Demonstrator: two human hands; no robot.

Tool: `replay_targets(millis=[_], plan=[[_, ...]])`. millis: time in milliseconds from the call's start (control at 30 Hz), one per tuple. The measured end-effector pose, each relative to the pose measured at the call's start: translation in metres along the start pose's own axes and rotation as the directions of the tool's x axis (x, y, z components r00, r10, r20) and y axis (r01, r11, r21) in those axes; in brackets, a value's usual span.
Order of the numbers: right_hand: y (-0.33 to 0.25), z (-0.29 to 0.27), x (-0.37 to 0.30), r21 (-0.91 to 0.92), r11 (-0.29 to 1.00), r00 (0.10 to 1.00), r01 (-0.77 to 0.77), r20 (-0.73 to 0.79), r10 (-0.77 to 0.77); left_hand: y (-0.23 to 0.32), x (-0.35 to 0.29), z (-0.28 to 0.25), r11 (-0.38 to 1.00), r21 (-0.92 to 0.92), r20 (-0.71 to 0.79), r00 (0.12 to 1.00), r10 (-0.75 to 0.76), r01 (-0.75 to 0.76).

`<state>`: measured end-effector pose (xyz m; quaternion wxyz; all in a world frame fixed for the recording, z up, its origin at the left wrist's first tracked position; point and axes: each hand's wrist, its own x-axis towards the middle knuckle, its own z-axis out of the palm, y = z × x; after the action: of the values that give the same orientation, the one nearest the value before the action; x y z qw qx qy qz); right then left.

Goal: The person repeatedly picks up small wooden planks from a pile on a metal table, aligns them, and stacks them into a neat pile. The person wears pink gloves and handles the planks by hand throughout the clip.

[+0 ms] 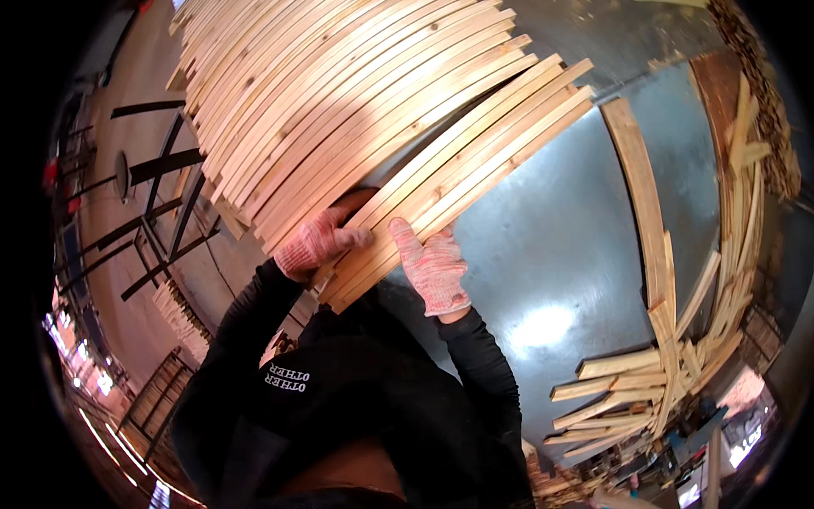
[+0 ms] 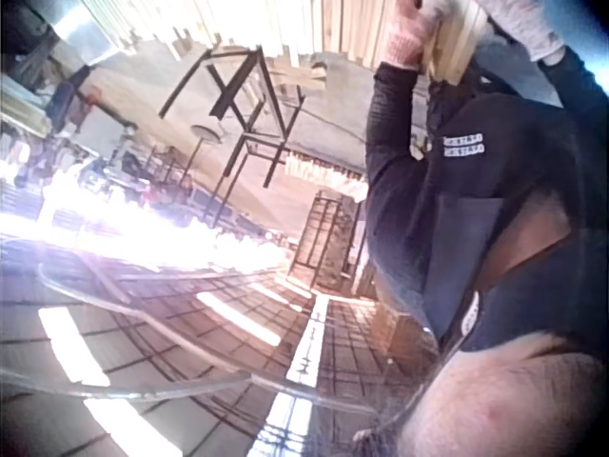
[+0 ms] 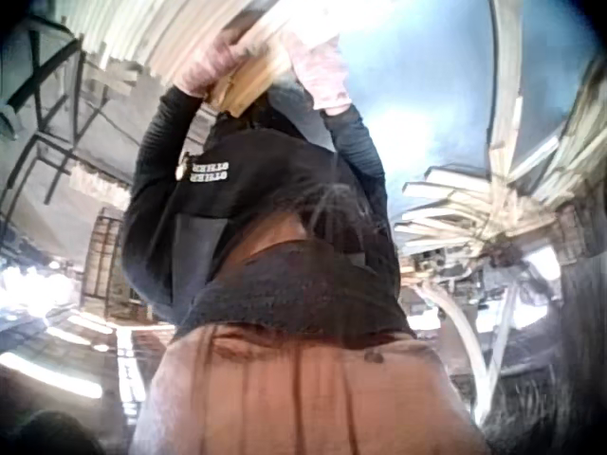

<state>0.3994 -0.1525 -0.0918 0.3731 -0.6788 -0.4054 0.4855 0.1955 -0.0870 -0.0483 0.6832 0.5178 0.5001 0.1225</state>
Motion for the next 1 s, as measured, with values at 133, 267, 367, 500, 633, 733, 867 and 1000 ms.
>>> replay_targets(millis=[133,267,367,500,633,733,867,1000], plan=[[0.008,0.011,0.025,-0.856,0.264,0.788,0.445,0.234,-0.569,0.010,0.007,-0.020,0.998,0.021,-0.156,0.987,-0.047,0.051],[0.007,0.073,0.071,-0.630,0.630,0.831,0.453,0.042,-0.555,0.055,0.002,-0.051,0.561,0.700,-0.519,0.854,-0.027,0.443],[-0.003,0.110,0.098,-0.490,0.781,0.911,0.387,0.072,-0.406,0.079,-0.005,-0.079,0.185,0.749,-0.659,0.745,0.105,0.636],[-0.046,0.110,0.119,-0.199,0.962,0.978,0.187,0.127,-0.163,0.114,-0.026,-0.082,0.374,0.850,-0.510,0.760,0.403,0.372],[-0.016,0.053,0.108,-0.378,0.859,0.896,0.345,0.406,-0.181,0.104,0.027,-0.071,0.143,0.988,-0.152,0.613,0.775,0.063],[-0.065,-0.040,0.118,-0.605,0.723,0.924,0.334,0.363,-0.123,0.062,0.030,-0.087,0.277,0.926,-0.362,0.804,0.472,0.255],[-0.091,-0.241,0.137,-0.892,0.447,0.956,-0.067,-0.185,-0.226,0.039,0.030,-0.103,0.116,0.917,-0.398,0.872,0.284,0.381],[0.048,-0.361,0.105,-0.930,0.255,0.884,-0.266,-0.340,-0.320,-0.012,0.048,-0.130,0.114,0.966,-0.258,0.904,0.340,0.233]])
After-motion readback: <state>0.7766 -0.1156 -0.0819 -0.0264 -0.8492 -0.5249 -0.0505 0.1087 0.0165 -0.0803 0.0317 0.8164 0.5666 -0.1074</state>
